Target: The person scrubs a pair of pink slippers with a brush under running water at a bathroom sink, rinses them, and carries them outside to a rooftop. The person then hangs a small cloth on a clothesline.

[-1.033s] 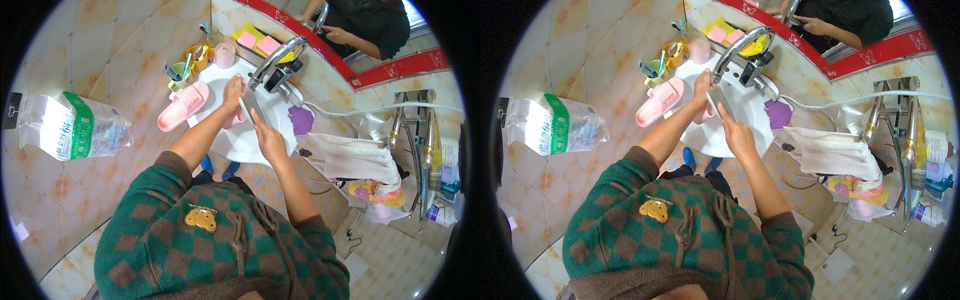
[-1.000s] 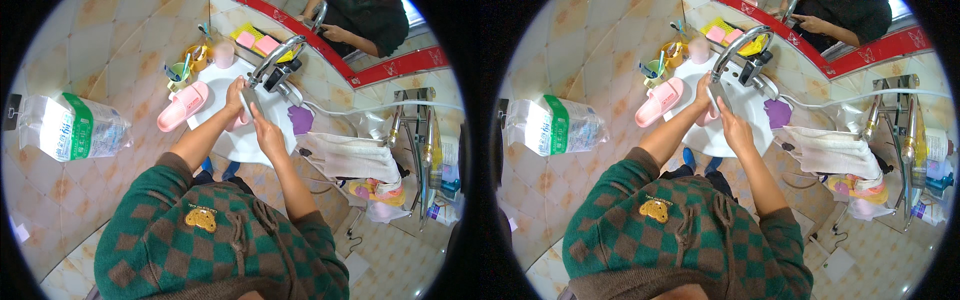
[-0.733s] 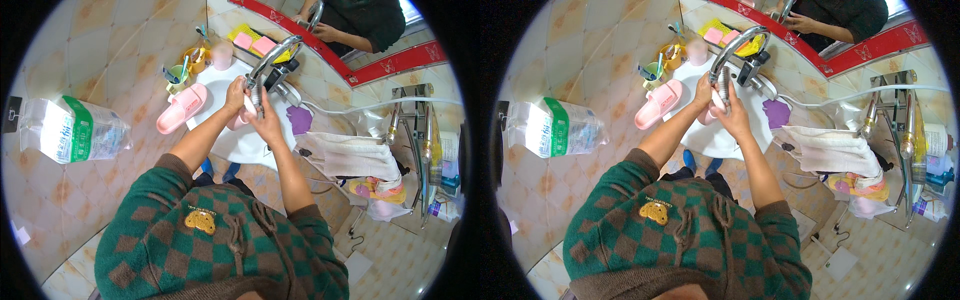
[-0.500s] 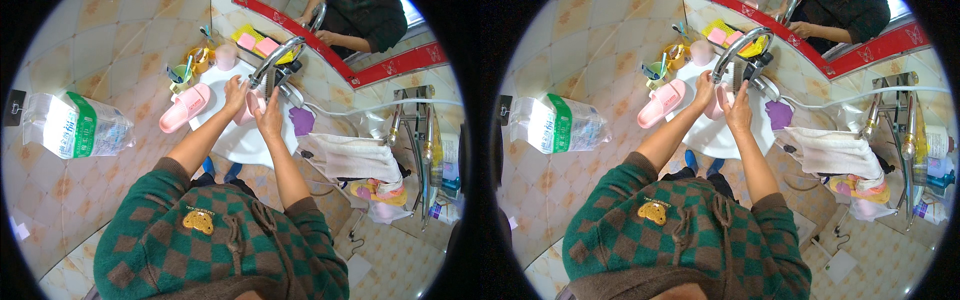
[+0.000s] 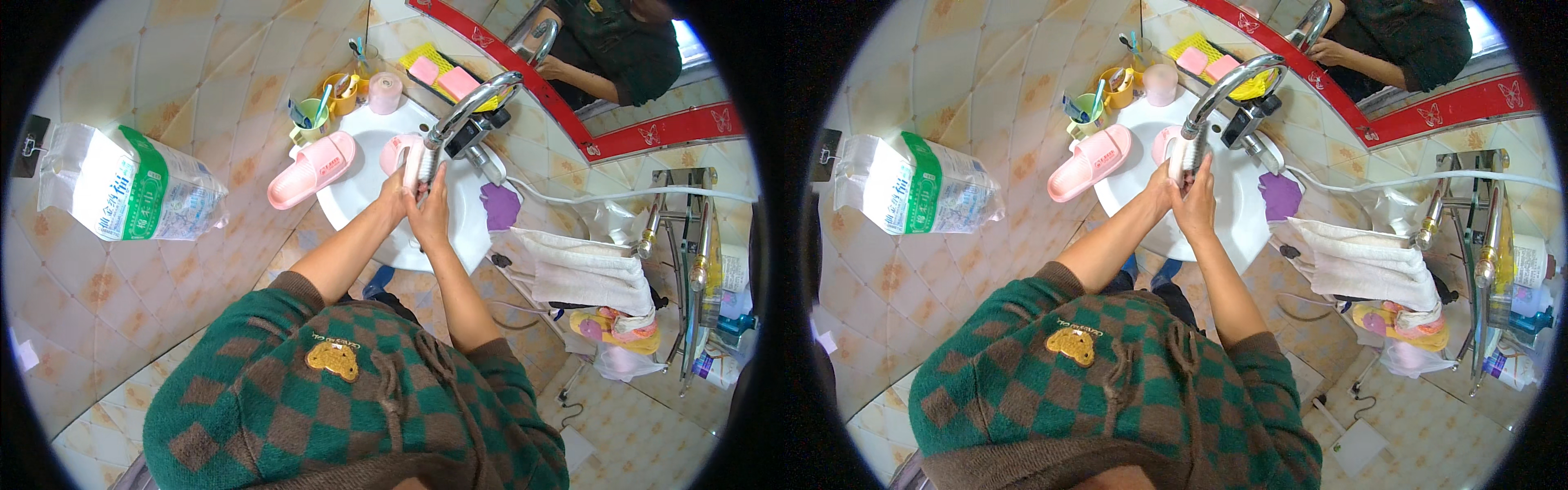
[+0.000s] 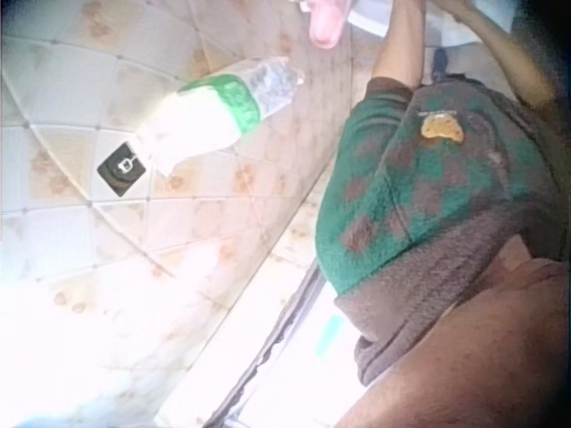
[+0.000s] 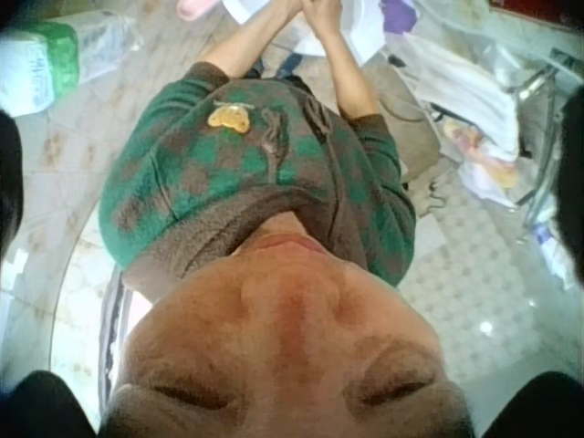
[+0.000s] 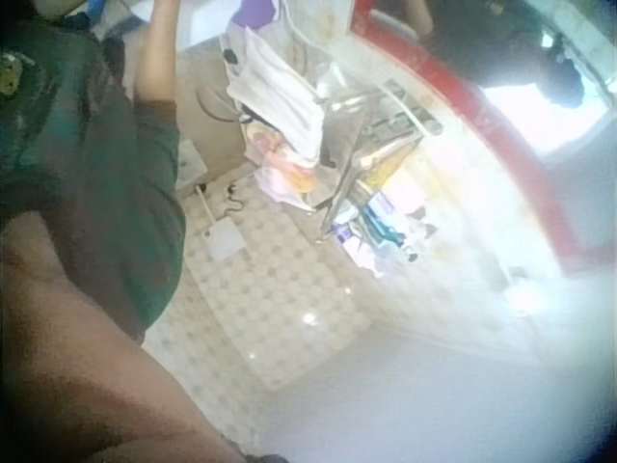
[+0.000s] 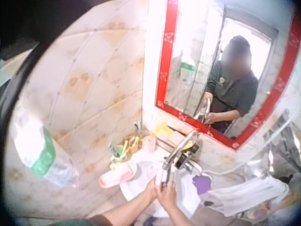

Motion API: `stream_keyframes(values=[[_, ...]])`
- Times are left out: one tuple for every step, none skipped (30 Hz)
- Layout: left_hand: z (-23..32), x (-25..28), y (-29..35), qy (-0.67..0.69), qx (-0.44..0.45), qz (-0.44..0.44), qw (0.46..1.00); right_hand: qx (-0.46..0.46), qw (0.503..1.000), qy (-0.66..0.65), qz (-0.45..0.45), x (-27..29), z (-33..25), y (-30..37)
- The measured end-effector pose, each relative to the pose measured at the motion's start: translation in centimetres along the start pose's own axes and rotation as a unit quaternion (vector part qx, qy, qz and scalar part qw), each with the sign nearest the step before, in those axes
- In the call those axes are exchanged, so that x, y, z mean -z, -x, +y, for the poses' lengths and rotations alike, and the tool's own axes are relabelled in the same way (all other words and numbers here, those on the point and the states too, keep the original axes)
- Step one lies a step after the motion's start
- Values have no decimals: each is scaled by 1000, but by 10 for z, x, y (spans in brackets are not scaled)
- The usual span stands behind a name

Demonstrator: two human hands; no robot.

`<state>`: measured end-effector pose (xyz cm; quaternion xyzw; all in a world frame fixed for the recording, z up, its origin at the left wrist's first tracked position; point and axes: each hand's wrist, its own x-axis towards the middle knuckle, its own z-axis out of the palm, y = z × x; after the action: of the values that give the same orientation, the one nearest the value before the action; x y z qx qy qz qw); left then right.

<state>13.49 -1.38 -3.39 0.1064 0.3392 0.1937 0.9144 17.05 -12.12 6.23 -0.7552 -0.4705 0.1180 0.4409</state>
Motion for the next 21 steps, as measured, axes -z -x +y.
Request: stream_keyframes(values=[[-2,4,-10,45,-28,5,999,4,1000,12,-3,7,-3,4],[-2,9,-18,89,-45,52,994,13,1000,17,-21,16,-5,9],[-3,14,-25,139,-46,87,985,4,999,17,-39,23,-8,17],[-4,19,-29,146,-63,106,982,-6,999,19,-50,30,-12,24],[-3,21,-33,190,-107,66,974,-11,987,105,-122,36,-16,27],[-5,23,-34,197,-98,105,970,-21,964,192,-184,39,-19,28],[-6,24,-35,192,-91,163,963,-48,920,283,-268,41,-21,25],[-9,23,-35,174,-77,122,974,-41,931,282,-230,40,-22,19],[-14,22,-33,146,-74,121,979,-32,945,262,-193,40,-22,11],[-18,20,-32,122,-59,105,985,-39,952,243,-181,37,-20,-3],[-22,20,-28,102,-64,120,986,-50,958,219,-180,36,-18,-13],[-25,18,-26,86,-58,114,988,-67,964,200,-163,35,-15,-24],[-26,17,-24,58,-74,104,990,-63,966,197,-154,36,-14,-28],[-26,17,-22,52,-24,116,992,-81,962,196,-170,36,-13,-29],[-24,17,-20,67,-32,125,989,-77,965,194,-161,38,-12,-27],[-20,18,-20,86,-43,130,987,-56,966,193,-164,38,-13,-19],[-17,19,-19,119,-28,134,983,-46,956,205,-206,40,-14,-9],[-13,21,-19,176,-46,120,976,-32,947,216,-235,41,-19,9],[-8,22,-19,153,-46,96,983,-21,934,228,-275,41,-20,17],[-7,22,-17,158,-64,42,985,-29,928,226,-294,40,-21,22],[-7,22,-16,162,-70,70,982,-14,940,223,-259,39,-22,23]])
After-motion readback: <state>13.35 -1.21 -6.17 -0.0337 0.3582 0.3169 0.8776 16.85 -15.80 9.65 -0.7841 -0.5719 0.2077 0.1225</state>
